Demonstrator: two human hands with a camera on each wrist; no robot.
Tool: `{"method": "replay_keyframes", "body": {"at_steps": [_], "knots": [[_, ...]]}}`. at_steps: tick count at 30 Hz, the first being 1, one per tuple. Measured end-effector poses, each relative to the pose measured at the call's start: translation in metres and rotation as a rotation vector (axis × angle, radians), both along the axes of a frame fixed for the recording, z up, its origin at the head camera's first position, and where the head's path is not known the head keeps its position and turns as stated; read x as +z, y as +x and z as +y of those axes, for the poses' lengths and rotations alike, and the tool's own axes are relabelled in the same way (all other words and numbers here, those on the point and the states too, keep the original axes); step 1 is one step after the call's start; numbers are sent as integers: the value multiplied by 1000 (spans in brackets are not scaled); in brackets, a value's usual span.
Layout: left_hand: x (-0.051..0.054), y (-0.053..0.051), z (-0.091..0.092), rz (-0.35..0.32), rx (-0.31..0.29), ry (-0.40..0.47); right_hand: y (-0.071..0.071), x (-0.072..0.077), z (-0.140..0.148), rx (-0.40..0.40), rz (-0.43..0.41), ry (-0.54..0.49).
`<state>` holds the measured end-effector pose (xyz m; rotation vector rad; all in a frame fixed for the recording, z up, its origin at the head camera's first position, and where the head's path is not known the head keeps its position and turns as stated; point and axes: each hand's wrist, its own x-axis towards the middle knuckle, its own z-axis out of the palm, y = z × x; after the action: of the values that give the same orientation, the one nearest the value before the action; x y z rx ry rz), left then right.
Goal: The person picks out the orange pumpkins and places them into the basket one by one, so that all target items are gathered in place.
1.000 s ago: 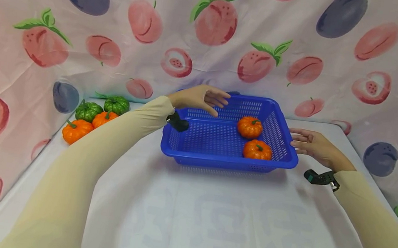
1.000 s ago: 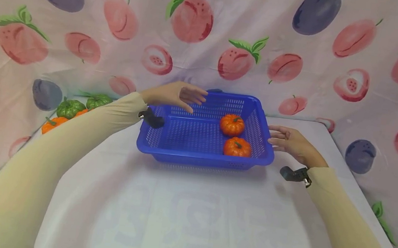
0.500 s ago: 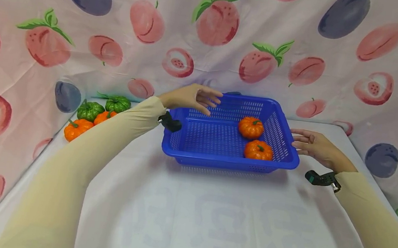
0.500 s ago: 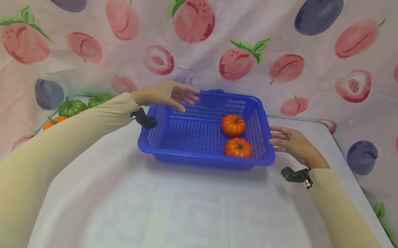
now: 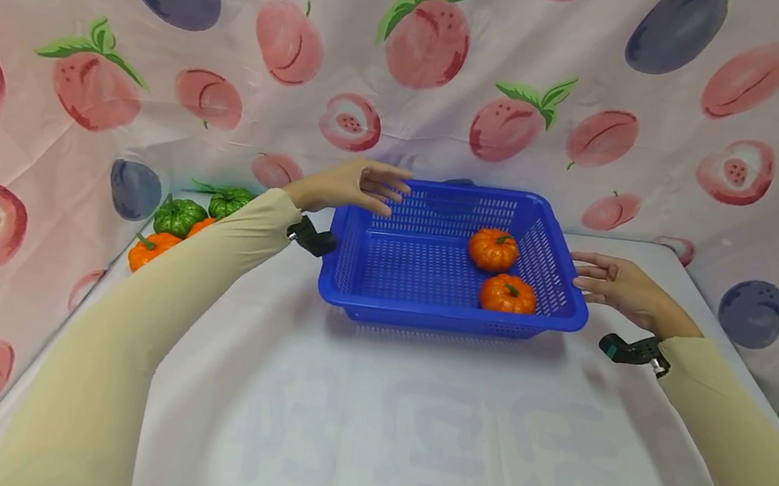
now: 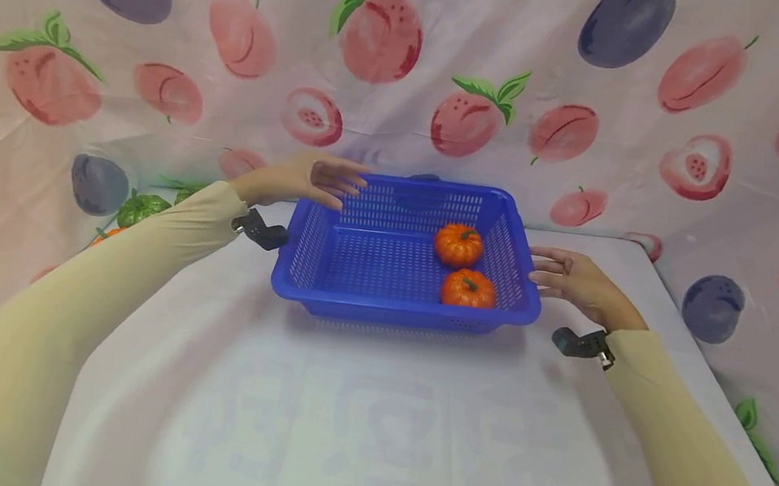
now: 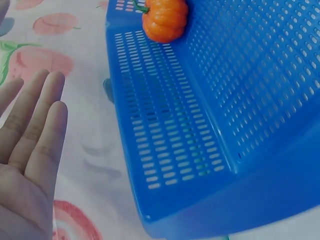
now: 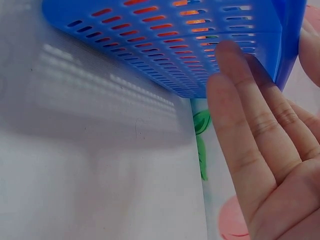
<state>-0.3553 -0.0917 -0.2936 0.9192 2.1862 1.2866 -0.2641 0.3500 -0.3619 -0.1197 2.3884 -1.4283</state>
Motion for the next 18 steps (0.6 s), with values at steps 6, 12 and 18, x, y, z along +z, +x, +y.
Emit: {"method": "replay_keyframes", "body": {"at_steps": [6,12,18], "knots": [[0,0,-11,-5,41,56,0,-2,1,5,3,-4],[-2,0,-22,-1,65,137,0,-1,0,12,13,-16],[-4,0,-32,7,98,165,-1,-2,1,16,20,-13]]}}
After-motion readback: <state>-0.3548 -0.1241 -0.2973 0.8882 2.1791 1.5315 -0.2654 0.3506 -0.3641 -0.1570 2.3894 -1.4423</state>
